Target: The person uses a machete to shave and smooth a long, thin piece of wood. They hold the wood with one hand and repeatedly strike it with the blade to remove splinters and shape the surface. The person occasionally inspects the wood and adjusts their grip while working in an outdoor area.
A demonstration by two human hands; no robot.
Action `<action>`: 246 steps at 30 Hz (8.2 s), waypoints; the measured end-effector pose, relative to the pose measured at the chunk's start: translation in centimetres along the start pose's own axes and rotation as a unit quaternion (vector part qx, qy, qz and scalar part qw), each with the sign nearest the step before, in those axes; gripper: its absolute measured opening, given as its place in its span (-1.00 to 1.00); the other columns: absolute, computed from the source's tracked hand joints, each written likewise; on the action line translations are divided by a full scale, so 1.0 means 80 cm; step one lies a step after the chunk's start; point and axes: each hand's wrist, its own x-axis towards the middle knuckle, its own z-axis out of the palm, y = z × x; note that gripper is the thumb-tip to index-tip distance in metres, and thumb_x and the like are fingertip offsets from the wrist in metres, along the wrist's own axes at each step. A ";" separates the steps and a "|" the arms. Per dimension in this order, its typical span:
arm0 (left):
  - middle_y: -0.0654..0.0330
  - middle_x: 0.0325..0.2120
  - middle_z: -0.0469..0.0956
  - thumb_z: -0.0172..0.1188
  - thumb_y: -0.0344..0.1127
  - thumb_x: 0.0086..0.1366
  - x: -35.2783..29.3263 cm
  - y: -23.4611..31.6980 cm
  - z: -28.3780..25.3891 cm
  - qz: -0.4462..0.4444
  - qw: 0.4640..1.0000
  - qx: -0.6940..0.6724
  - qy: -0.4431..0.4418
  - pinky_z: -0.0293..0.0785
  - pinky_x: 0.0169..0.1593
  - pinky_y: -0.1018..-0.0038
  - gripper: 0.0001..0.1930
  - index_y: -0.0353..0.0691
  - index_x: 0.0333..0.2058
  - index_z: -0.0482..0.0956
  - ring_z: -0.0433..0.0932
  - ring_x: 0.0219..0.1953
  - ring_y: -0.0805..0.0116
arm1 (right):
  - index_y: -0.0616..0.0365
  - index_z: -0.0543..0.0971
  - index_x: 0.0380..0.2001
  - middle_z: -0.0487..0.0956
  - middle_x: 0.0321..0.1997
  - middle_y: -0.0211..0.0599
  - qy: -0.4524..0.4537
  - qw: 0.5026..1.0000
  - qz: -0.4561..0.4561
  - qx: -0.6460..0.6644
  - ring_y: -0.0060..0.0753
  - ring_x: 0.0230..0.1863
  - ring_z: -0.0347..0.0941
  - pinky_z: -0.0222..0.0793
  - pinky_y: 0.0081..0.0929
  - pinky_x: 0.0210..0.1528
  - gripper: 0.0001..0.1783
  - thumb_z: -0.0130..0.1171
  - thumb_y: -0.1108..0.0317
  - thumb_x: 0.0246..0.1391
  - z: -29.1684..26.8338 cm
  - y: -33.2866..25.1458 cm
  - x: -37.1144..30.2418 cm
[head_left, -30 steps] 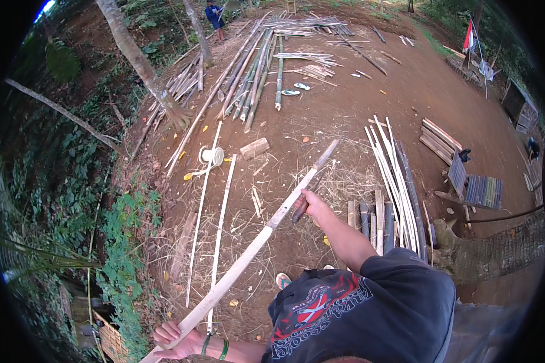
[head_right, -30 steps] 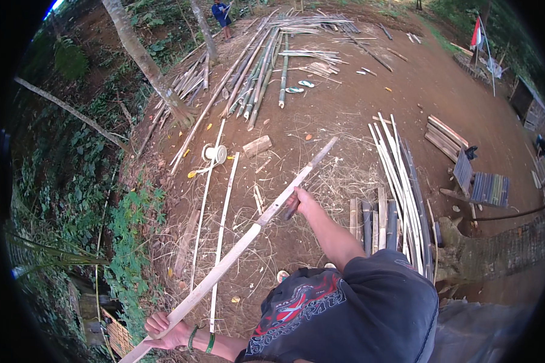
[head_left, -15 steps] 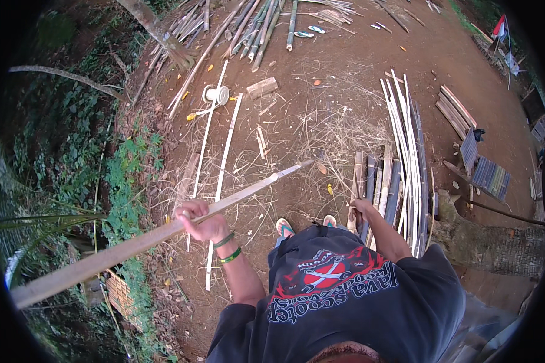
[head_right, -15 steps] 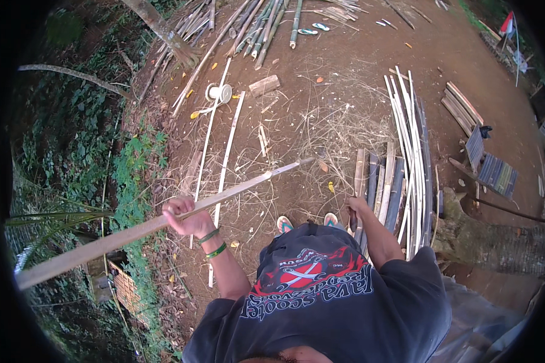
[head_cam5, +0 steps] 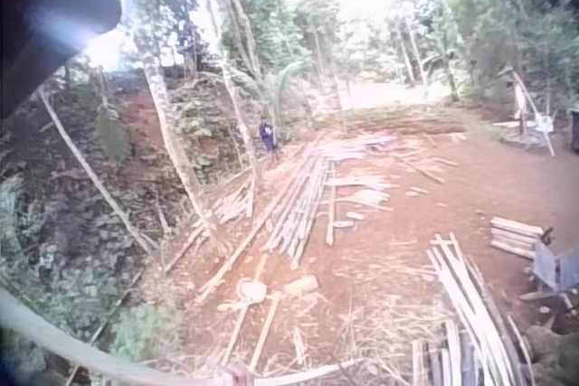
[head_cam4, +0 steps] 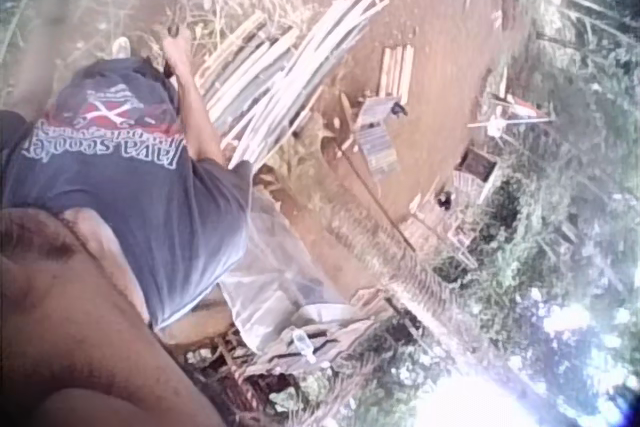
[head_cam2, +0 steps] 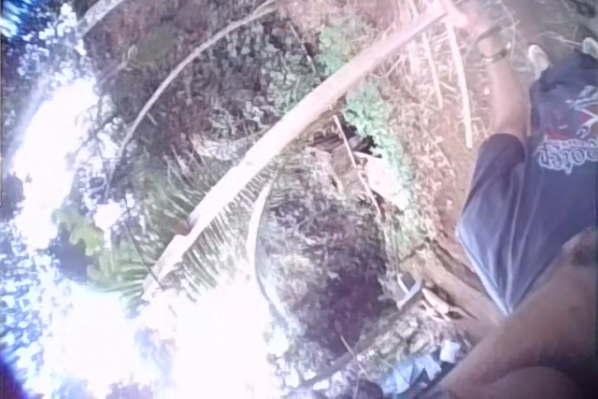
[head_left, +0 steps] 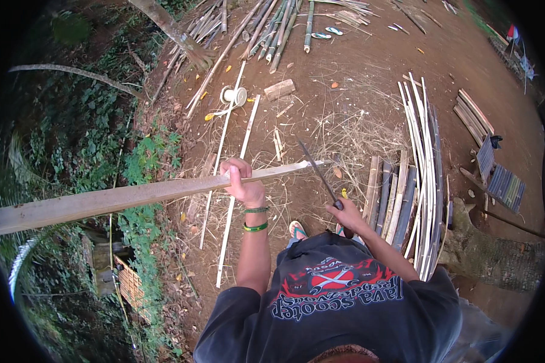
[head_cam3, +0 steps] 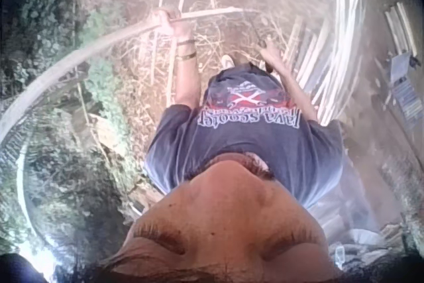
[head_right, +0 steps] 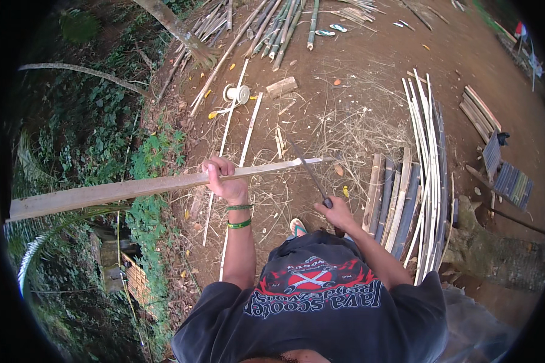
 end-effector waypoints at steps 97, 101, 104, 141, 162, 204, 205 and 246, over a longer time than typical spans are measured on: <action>0.32 -0.71 0.11 0.05 -0.27 0.18 -0.054 -0.195 0.093 -0.018 0.992 -0.069 0.102 0.07 -0.55 0.55 -0.74 -0.09 -0.55 0.13 0.09 -0.66 0.53 | 0.32 0.62 -0.52 0.57 -0.58 -0.02 0.121 0.981 0.080 -0.132 -0.14 -0.53 0.55 0.41 -0.22 -0.44 -0.70 0.30 0.24 -0.21 -0.132 0.148 0.264; 0.32 -0.71 0.12 0.05 -0.27 0.16 -0.016 -0.223 0.109 -0.008 0.995 -0.056 0.079 0.06 -0.55 0.54 -0.75 -0.10 -0.55 0.15 0.09 -0.66 0.53 | 0.32 0.59 -0.58 0.58 -0.60 -0.17 0.085 0.982 0.107 -0.130 -0.29 -0.57 0.52 0.38 -0.28 -0.50 -0.75 0.26 0.29 -0.19 -0.141 0.131 0.265; 0.32 -0.71 0.13 0.08 -0.27 0.16 0.027 -0.245 0.106 -0.022 0.993 -0.057 0.105 0.06 -0.56 0.54 -0.74 -0.11 -0.55 0.16 0.09 -0.66 0.53 | 0.29 0.58 -0.63 0.53 -0.69 -0.22 0.058 0.987 0.102 -0.108 -0.37 -0.65 0.47 0.35 -0.34 -0.57 -0.81 0.23 0.34 -0.17 -0.147 0.122 0.284; -0.15 0.40 -0.08 -0.14 0.75 -0.07 0.137 -0.113 0.255 0.055 0.989 -0.097 -0.098 -0.10 0.43 -0.06 0.33 -0.26 0.40 -0.11 -0.08 0.45 -0.03 | 0.20 0.60 -0.59 0.35 -0.80 -0.44 -0.016 0.977 0.051 0.207 -0.53 -0.84 0.24 0.18 -0.53 -0.76 -0.86 0.23 0.37 -0.05 -0.284 -0.004 0.393; 0.21 -0.39 0.38 -0.34 0.62 0.19 0.144 0.083 0.224 0.171 0.983 -0.058 -0.024 0.43 -0.22 0.35 -0.08 -0.24 -0.04 0.38 0.41 -0.33 0.30 | 0.27 0.47 -0.66 0.41 -0.72 -0.27 0.024 0.995 -0.067 -0.068 -0.41 -0.65 0.33 0.23 -0.29 -0.53 -0.63 0.33 0.19 -0.10 -0.271 0.020 0.224; 0.32 -0.68 0.11 0.29 -0.30 -0.10 0.027 0.504 -0.069 0.158 0.961 -0.188 -0.125 0.03 -0.49 0.52 -0.60 -0.09 -0.63 0.12 0.09 -0.67 0.45 | 0.24 0.46 -0.64 0.37 -0.73 -0.34 0.223 0.973 0.046 0.032 -0.47 -0.66 0.27 0.19 -0.30 -0.56 -0.48 0.27 -0.01 0.10 -0.009 0.053 -0.123; 0.32 -0.68 0.11 0.28 -0.28 -0.11 0.020 0.506 -0.067 0.164 0.960 -0.187 -0.129 0.03 -0.49 0.51 -0.60 -0.09 -0.63 0.12 0.09 -0.67 0.45 | 0.25 0.47 -0.63 0.37 -0.73 -0.34 0.217 0.975 0.035 0.030 -0.48 -0.65 0.27 0.19 -0.30 -0.56 -0.48 0.27 -0.01 0.10 -0.021 0.056 -0.128; 0.32 -0.75 0.20 -0.41 0.31 0.45 -0.253 0.471 -0.076 0.053 0.962 -0.245 -0.105 0.03 -0.63 0.60 -0.37 -0.06 -0.60 0.20 0.13 -0.72 0.49 | 0.32 0.55 -0.40 0.34 -0.75 -0.27 0.043 0.978 -0.198 0.054 -0.49 -0.69 0.25 0.12 -0.34 -0.60 -0.55 0.07 0.06 0.26 0.175 -0.130 -0.499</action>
